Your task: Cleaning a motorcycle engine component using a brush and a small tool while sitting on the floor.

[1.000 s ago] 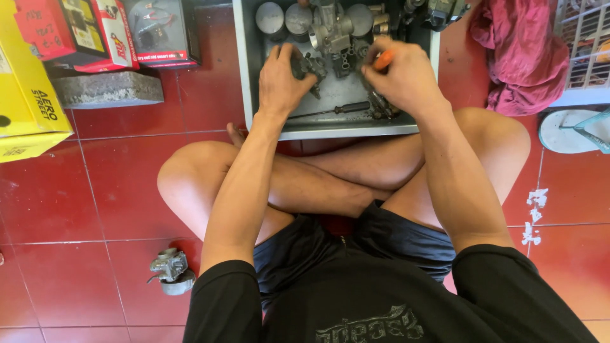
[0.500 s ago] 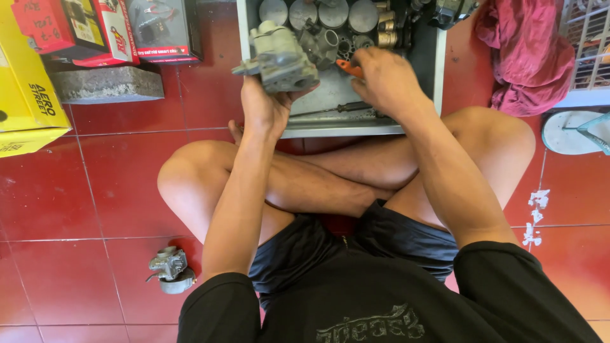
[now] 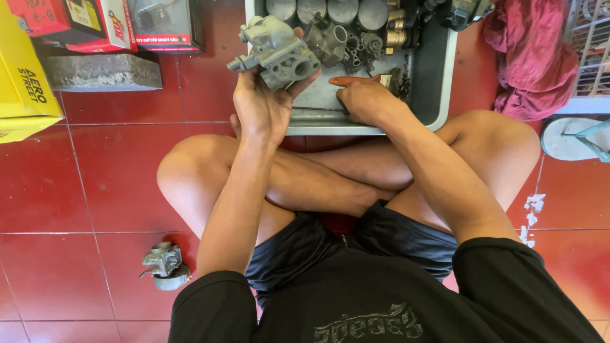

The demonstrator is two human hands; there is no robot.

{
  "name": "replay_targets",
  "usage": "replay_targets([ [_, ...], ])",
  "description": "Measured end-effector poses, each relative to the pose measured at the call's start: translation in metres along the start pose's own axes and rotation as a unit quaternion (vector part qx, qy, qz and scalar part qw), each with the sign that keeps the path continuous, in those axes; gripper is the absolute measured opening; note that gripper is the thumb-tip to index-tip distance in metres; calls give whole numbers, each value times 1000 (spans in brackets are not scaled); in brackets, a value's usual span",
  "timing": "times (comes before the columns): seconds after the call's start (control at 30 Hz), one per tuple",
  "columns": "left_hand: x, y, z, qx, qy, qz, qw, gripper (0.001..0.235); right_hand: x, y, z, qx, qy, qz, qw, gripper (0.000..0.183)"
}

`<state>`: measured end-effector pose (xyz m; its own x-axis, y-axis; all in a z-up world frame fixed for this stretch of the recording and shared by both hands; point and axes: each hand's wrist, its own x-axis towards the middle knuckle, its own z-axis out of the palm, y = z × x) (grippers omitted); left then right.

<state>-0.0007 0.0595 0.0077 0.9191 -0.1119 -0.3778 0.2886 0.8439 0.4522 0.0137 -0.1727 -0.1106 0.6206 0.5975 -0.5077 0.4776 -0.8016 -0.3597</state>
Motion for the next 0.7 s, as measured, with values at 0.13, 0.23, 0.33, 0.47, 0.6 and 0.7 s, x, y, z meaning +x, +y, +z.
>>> replay_targets([
  [0.13, -4, 8, 4, 24, -54, -3, 998, 52, -17, -11, -40, 39, -27, 34, 998, 31],
  [0.23, 3, 3, -6, 25, -59, 10, 998, 52, -35, -17, -67, 128, 74, -4, 989, 44],
  [0.33, 13, -5, -22, -12, 16, 48, 999, 65, -52, -27, -91, 230, 116, 45, 965, 26],
  [0.47, 12, -2, -6, 80, -15, 70, 994, 49, -60, -23, -95, 326, 250, 29, 911, 27],
  [0.6, 8, 1, 13, 169, 58, 86, 980, 53, -63, -22, -96, 582, 272, -25, 766, 10],
  [0.7, 8, -2, 13, 169, 49, 90, 980, 52, -75, -38, -105, 454, 351, -31, 818, 11],
])
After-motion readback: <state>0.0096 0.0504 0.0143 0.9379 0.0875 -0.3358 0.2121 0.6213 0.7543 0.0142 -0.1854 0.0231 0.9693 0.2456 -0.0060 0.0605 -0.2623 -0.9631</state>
